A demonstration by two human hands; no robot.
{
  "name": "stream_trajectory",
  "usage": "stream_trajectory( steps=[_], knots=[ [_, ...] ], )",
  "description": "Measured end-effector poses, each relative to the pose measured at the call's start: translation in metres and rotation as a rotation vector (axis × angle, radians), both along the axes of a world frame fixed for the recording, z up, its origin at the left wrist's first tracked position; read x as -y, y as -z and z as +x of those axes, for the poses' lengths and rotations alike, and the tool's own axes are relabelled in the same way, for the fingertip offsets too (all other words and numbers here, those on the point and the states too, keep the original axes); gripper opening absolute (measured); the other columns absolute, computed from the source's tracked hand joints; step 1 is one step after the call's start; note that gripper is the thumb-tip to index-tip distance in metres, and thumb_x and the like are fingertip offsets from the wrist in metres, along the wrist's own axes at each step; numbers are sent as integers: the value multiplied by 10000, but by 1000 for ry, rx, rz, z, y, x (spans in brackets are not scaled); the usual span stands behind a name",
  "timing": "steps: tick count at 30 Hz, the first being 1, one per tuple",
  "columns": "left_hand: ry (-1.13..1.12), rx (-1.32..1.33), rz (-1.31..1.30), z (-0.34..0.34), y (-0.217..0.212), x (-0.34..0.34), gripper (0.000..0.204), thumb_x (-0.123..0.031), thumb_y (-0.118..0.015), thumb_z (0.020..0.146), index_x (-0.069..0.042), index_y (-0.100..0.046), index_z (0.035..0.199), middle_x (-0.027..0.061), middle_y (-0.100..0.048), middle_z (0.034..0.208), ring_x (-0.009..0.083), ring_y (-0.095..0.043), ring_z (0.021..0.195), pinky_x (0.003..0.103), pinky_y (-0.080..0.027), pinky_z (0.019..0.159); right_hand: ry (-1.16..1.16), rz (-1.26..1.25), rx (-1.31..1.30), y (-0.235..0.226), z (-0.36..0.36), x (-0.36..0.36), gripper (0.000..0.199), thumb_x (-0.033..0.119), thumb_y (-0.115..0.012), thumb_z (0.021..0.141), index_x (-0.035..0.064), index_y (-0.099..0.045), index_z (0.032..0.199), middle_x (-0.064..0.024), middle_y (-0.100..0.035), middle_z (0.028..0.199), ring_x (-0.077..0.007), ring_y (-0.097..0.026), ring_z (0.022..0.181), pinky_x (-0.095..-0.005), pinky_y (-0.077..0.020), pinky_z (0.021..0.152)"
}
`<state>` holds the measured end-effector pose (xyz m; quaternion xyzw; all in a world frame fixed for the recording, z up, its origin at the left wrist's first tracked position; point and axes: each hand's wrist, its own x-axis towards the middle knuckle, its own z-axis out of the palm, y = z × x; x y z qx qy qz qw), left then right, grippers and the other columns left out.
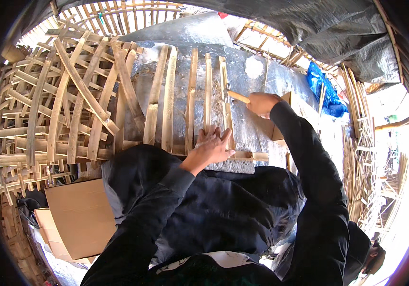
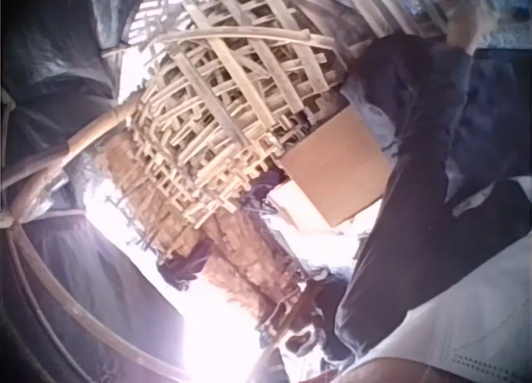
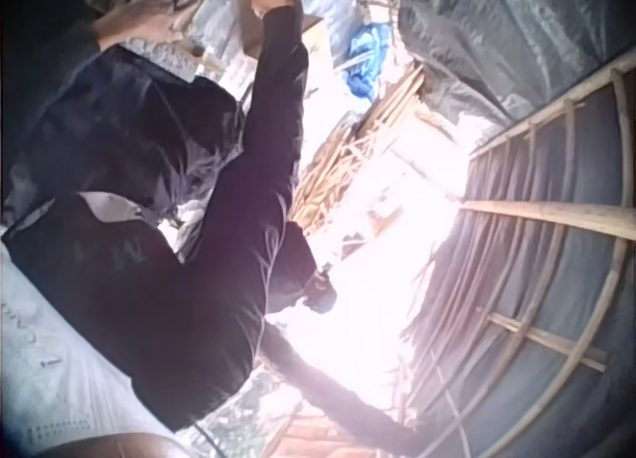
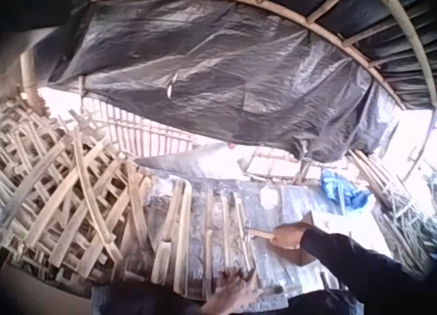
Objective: The person assembles a bamboo panel by aligning bamboo slats across wooden frame strips and driving nails into them using a hammer.
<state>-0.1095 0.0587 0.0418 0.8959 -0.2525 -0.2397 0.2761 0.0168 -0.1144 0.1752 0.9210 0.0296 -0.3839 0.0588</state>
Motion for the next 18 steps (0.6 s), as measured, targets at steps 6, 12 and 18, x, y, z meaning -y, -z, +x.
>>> stream_trajectory(
  steps=[6, 12, 18],
  knots=[
    [-30, 32, -37, -8, 8, 1, 795, -530, -606, 973, -100, -335, 1585, 262, -444, 1513, 434, -325, 1485, 693, -242, 1165, -119, -67, 201, 45, 92, -7, 375, 298, -543, 1002, -42, -684, 1073, -214, -738, 918, -365, -726, 823, -485, -548, 756],
    [-15, -3, -31, -5, -1, 6, 791, -502, -653, 942, -122, -359, 1571, 253, -454, 1531, 419, -298, 1507, 703, -236, 1147, -225, -104, 424, 85, 157, 9, 331, 224, -540, 982, -34, -716, 1089, -213, -753, 913, -353, -754, 843, -469, -567, 726],
    [-9, 10, 4, -3, 0, 3, 799, -513, -639, 952, -109, -340, 1572, 248, -458, 1521, 416, -326, 1484, 695, -253, 1132, -159, -67, 216, 63, 113, 4, 308, 207, -549, 978, -43, -710, 1055, -172, -731, 759, -318, -724, 654, -463, -554, 589]
  ],
)
